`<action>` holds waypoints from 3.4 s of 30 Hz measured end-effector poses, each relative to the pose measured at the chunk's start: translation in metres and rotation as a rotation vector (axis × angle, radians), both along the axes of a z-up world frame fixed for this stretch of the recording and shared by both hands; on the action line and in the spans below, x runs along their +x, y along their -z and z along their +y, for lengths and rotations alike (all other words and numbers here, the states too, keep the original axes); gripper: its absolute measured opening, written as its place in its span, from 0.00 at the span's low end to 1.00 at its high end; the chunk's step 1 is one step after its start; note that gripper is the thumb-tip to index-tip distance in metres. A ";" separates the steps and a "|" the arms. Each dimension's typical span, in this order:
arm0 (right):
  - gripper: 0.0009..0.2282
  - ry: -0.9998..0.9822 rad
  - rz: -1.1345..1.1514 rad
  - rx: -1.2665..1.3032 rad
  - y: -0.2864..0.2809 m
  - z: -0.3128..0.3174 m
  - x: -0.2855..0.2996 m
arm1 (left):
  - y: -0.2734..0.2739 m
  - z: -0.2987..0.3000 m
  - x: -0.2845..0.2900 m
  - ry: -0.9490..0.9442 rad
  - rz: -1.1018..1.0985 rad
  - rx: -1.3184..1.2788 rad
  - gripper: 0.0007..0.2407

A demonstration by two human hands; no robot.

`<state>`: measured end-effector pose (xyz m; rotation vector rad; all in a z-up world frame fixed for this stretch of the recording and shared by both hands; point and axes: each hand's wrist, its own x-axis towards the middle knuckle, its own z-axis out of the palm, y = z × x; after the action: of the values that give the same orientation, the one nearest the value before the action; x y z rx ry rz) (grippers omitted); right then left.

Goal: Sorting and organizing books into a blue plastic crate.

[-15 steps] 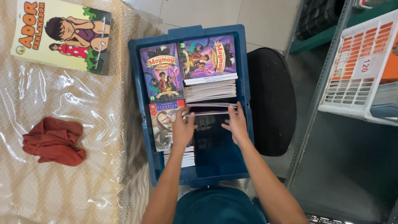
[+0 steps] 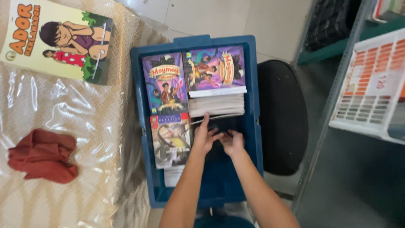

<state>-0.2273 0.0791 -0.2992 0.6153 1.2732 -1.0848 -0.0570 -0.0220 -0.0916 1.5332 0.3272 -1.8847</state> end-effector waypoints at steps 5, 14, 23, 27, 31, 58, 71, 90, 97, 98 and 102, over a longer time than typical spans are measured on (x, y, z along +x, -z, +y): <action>0.14 0.181 -0.026 0.134 0.026 -0.035 0.013 | 0.047 0.010 -0.010 -0.158 -0.066 -0.264 0.27; 0.20 0.186 -0.107 -0.247 0.015 -0.104 0.013 | 0.004 0.005 -0.004 -0.241 -0.080 -0.343 0.22; 0.16 0.261 -0.027 -0.111 -0.033 -0.116 0.024 | -0.005 -0.005 -0.008 -0.314 -0.027 -0.329 0.27; 0.14 0.252 -0.251 -0.596 0.056 -0.096 0.006 | 0.007 -0.003 -0.009 -0.360 0.053 -0.367 0.25; 0.14 0.263 -0.263 -0.600 0.037 -0.100 0.007 | 0.032 0.018 -0.010 -0.469 0.171 -0.473 0.19; 0.19 0.200 -0.045 -0.138 -0.104 -0.108 0.023 | 0.143 0.020 -0.018 -0.655 0.120 -0.290 0.17; 0.09 -0.534 0.462 -0.362 -0.220 -0.053 0.051 | 0.017 0.082 0.001 -0.419 0.014 -0.348 0.20; 0.15 -1.092 0.163 -0.941 -0.360 0.029 0.303 | -0.160 0.286 0.256 -0.673 -0.661 -0.522 0.24; 0.15 -1.325 0.112 -1.017 -0.422 0.128 0.412 | -0.192 0.389 0.334 -0.801 -0.833 -0.541 0.23; 0.15 -1.358 0.121 -1.053 -0.424 0.143 0.425 | -0.187 0.403 0.347 -0.810 -0.874 -0.523 0.22; 0.16 -1.494 0.250 -1.191 -0.433 0.193 0.475 | -0.198 0.459 0.387 -0.796 -1.128 -0.425 0.18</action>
<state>0.2480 0.2720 0.1339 -1.2514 0.6913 -0.3969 0.3298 0.4372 0.1068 1.5691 -0.0144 -0.3129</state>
